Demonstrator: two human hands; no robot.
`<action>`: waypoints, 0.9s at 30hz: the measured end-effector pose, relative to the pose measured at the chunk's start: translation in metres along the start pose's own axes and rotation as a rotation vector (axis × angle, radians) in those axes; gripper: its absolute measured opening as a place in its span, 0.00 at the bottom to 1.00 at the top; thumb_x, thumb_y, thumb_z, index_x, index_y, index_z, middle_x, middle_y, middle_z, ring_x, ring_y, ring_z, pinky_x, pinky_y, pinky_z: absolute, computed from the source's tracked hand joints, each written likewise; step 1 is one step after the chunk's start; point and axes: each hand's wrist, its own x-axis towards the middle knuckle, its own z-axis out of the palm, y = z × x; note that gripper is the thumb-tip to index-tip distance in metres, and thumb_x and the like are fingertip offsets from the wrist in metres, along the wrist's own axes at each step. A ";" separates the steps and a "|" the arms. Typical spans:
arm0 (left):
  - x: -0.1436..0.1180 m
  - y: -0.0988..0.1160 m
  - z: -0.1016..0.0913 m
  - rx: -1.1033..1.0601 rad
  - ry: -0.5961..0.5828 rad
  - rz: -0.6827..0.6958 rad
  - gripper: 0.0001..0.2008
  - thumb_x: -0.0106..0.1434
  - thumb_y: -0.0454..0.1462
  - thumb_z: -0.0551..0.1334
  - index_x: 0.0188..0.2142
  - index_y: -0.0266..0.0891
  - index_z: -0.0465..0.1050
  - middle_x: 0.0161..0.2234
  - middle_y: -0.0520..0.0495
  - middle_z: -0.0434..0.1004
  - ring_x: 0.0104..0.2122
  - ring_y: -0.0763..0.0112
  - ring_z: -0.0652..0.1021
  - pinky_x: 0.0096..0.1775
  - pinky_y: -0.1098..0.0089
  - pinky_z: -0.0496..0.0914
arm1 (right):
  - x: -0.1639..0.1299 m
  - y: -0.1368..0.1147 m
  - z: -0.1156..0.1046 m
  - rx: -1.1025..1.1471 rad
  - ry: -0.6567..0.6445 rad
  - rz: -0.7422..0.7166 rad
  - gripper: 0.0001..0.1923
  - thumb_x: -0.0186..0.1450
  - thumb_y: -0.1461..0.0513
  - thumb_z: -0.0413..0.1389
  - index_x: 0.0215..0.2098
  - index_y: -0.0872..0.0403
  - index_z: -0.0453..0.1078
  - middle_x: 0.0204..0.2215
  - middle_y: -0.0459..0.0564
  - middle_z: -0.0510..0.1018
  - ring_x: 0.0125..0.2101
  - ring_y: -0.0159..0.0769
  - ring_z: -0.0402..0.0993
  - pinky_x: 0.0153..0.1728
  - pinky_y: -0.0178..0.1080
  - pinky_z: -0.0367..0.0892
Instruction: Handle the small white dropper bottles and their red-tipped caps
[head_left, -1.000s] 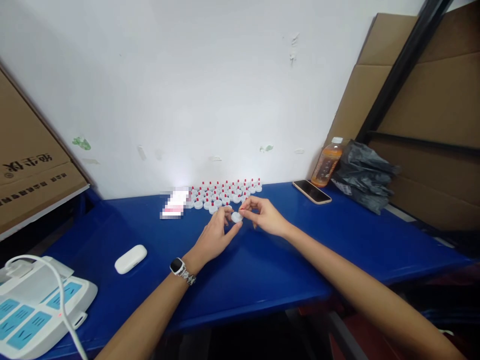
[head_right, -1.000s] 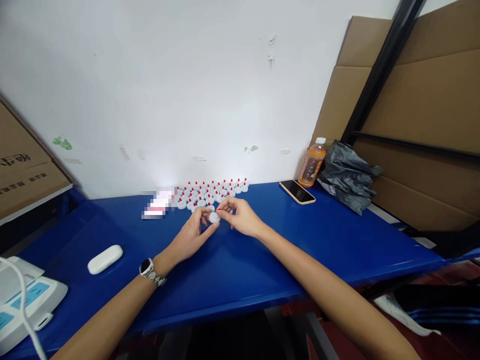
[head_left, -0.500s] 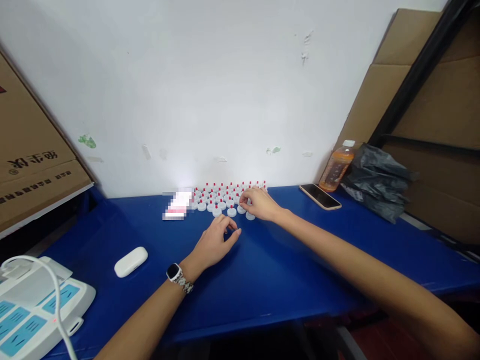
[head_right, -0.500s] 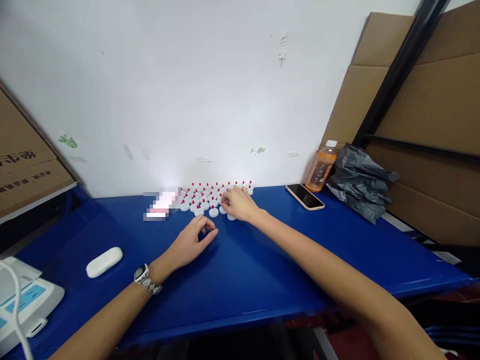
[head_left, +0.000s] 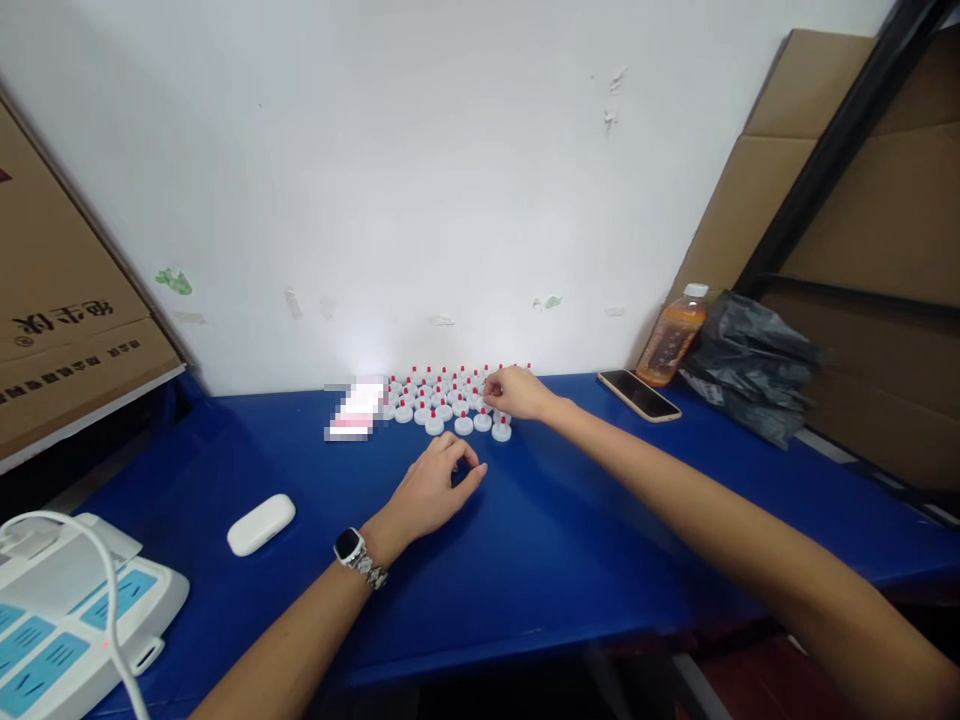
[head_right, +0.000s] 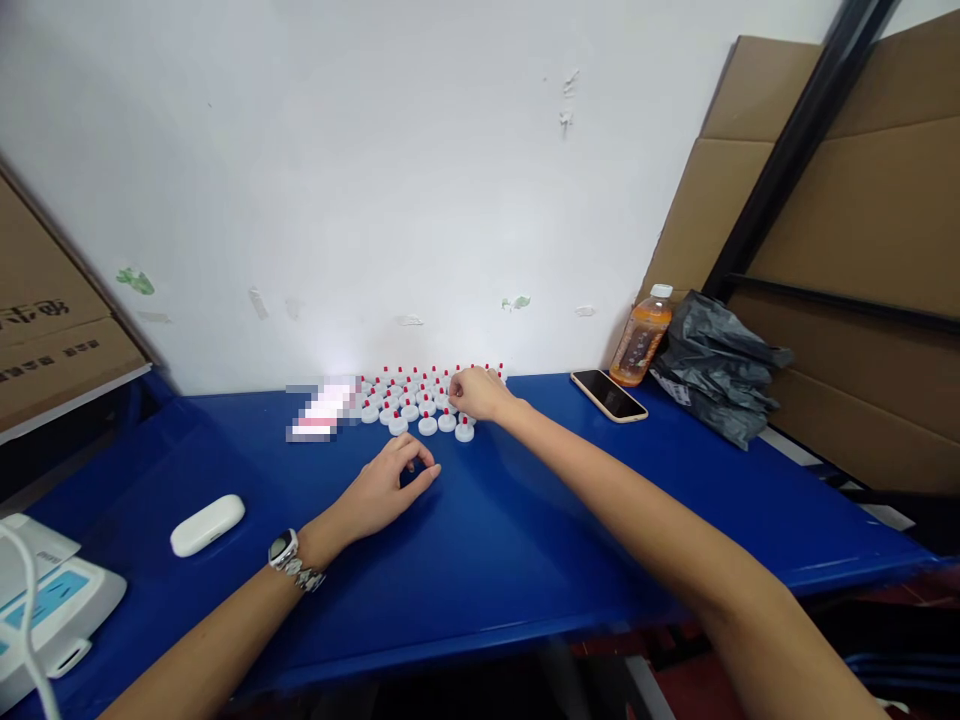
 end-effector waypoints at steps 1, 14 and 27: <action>0.000 0.000 0.000 -0.001 -0.002 0.002 0.12 0.68 0.47 0.54 0.37 0.44 0.70 0.40 0.48 0.70 0.41 0.64 0.72 0.41 0.63 0.68 | 0.001 0.000 0.000 -0.002 -0.001 -0.012 0.05 0.60 0.64 0.58 0.31 0.54 0.77 0.31 0.49 0.82 0.32 0.35 0.76 0.34 0.35 0.62; 0.000 -0.002 0.001 0.015 0.018 0.036 0.12 0.69 0.47 0.54 0.38 0.43 0.70 0.41 0.47 0.70 0.42 0.64 0.72 0.44 0.62 0.69 | -0.005 0.000 0.005 -0.054 0.083 -0.066 0.12 0.66 0.57 0.55 0.42 0.53 0.77 0.39 0.55 0.78 0.42 0.42 0.73 0.47 0.44 0.63; 0.043 -0.056 -0.006 0.478 0.308 -0.235 0.60 0.48 0.69 0.59 0.69 0.35 0.45 0.70 0.27 0.36 0.68 0.32 0.39 0.61 0.32 0.42 | -0.050 0.002 0.047 0.026 0.147 0.138 0.49 0.59 0.36 0.54 0.71 0.43 0.44 0.71 0.60 0.36 0.68 0.67 0.36 0.57 0.68 0.52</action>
